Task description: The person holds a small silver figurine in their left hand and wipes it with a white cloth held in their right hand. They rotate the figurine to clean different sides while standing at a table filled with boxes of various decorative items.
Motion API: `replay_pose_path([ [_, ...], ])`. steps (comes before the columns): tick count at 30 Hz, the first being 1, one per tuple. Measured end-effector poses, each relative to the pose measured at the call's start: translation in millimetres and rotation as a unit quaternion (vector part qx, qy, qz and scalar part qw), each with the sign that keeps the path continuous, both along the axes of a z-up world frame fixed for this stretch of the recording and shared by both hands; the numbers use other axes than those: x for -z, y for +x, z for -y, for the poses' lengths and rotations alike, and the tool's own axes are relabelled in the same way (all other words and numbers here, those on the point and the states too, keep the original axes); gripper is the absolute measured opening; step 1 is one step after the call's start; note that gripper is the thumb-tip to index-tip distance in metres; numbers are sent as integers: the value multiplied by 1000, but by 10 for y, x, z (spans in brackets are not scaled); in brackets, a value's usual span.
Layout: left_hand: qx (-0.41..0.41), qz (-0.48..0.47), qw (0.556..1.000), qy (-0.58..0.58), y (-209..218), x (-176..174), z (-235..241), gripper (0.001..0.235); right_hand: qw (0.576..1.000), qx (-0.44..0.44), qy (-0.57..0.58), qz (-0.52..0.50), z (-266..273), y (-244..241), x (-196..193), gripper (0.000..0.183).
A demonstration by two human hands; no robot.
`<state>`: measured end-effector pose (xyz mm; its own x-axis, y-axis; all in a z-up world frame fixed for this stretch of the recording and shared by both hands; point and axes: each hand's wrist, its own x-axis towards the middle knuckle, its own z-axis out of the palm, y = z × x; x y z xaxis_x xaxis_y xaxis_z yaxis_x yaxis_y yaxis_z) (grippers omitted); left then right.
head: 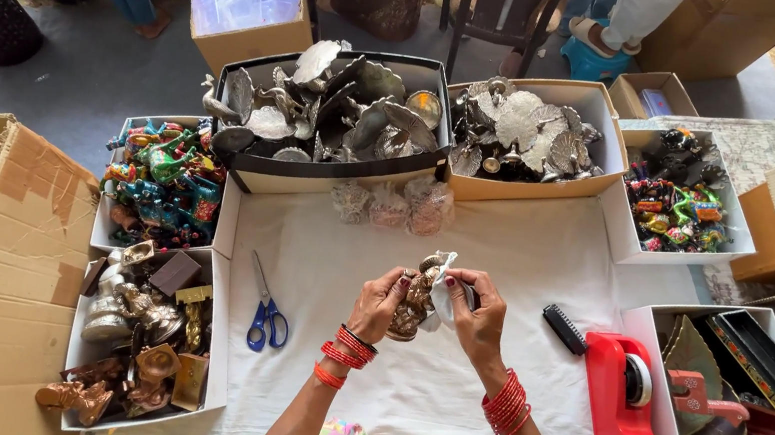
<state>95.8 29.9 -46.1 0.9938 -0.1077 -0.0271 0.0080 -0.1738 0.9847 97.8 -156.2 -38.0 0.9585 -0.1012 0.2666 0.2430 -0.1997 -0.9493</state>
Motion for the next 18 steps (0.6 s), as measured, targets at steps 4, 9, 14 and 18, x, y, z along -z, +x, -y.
replay_pose_path([
  [4,-21,9,1000,-15,-41,14,19,33,1000,-10,-26,3,16,-54,30,13],
  [9,-54,36,998,-5,-72,72,58,32,988,-31,-136,-69,65,-31,185,16],
  [14,-36,17,999,7,-97,92,103,31,996,-21,-37,-74,77,50,104,16],
  [18,-35,10,998,-42,-66,123,98,30,998,-8,-44,-48,58,99,-69,15],
])
